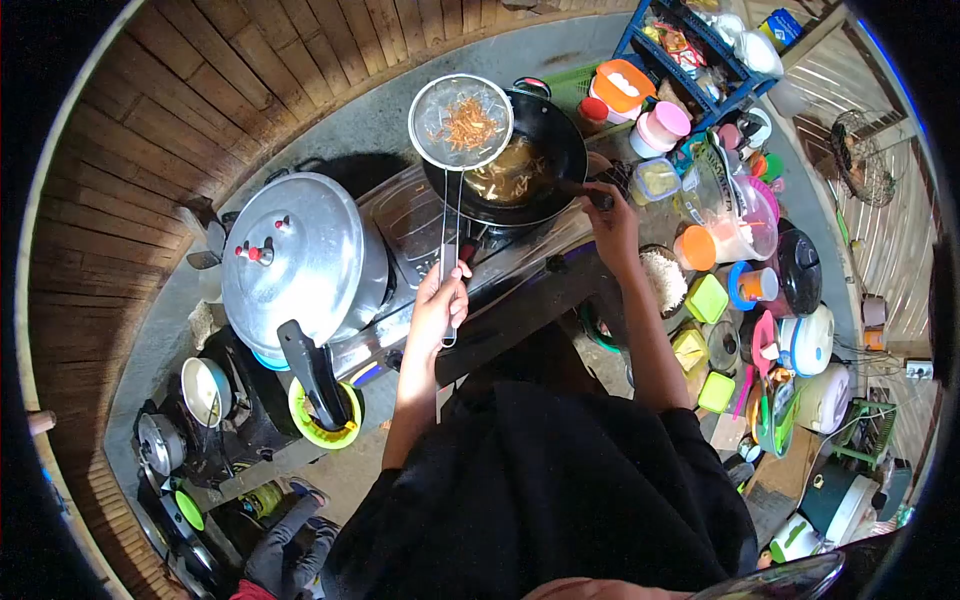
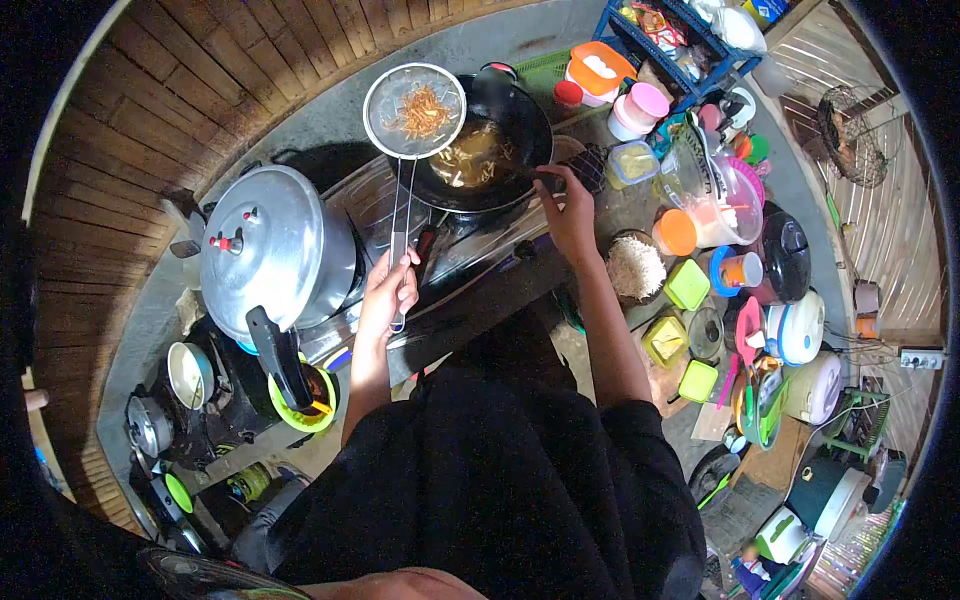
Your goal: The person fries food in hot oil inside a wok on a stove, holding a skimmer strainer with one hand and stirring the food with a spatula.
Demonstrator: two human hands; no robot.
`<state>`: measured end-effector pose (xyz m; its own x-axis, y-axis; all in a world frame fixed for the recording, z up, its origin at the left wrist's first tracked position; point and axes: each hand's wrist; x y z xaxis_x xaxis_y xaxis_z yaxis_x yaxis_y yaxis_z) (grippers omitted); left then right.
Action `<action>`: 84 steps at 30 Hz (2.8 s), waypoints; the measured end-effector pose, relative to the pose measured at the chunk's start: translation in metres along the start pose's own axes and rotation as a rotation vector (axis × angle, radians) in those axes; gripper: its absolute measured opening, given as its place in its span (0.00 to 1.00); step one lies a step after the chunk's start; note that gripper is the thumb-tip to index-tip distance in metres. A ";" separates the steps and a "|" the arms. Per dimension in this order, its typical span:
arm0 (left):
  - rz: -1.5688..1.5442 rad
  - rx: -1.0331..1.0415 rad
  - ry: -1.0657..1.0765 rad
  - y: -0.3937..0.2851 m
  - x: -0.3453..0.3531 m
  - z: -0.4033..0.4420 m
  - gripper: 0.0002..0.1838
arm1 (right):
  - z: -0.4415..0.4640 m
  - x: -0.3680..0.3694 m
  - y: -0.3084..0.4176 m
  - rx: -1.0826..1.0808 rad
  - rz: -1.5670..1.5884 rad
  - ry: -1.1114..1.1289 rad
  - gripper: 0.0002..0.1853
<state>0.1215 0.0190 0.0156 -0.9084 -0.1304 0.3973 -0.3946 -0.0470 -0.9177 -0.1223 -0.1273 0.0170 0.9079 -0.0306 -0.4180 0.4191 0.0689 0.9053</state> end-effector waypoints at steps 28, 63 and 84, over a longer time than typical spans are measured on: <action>-0.031 0.009 -0.038 0.009 0.006 -0.014 0.08 | -0.033 -0.032 0.014 0.113 0.012 -0.007 0.10; 0.043 0.091 -0.140 0.007 0.057 0.007 0.08 | 0.012 -0.039 0.003 -0.087 0.073 0.278 0.11; 0.417 0.119 -0.297 0.040 0.096 0.004 0.10 | 0.025 -0.064 -0.041 -0.184 0.157 0.308 0.12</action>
<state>0.0192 0.0002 0.0170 -0.8998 -0.4363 -0.0059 0.0265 -0.0411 -0.9988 -0.1978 -0.1530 0.0089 0.9065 0.2930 -0.3041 0.2428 0.2276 0.9430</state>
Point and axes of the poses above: each hand's wrist, its own z-axis towards the middle knuckle, its own x-axis out of the palm, y = z × x, and after that the axes turned 15 degrees about x, right-handed
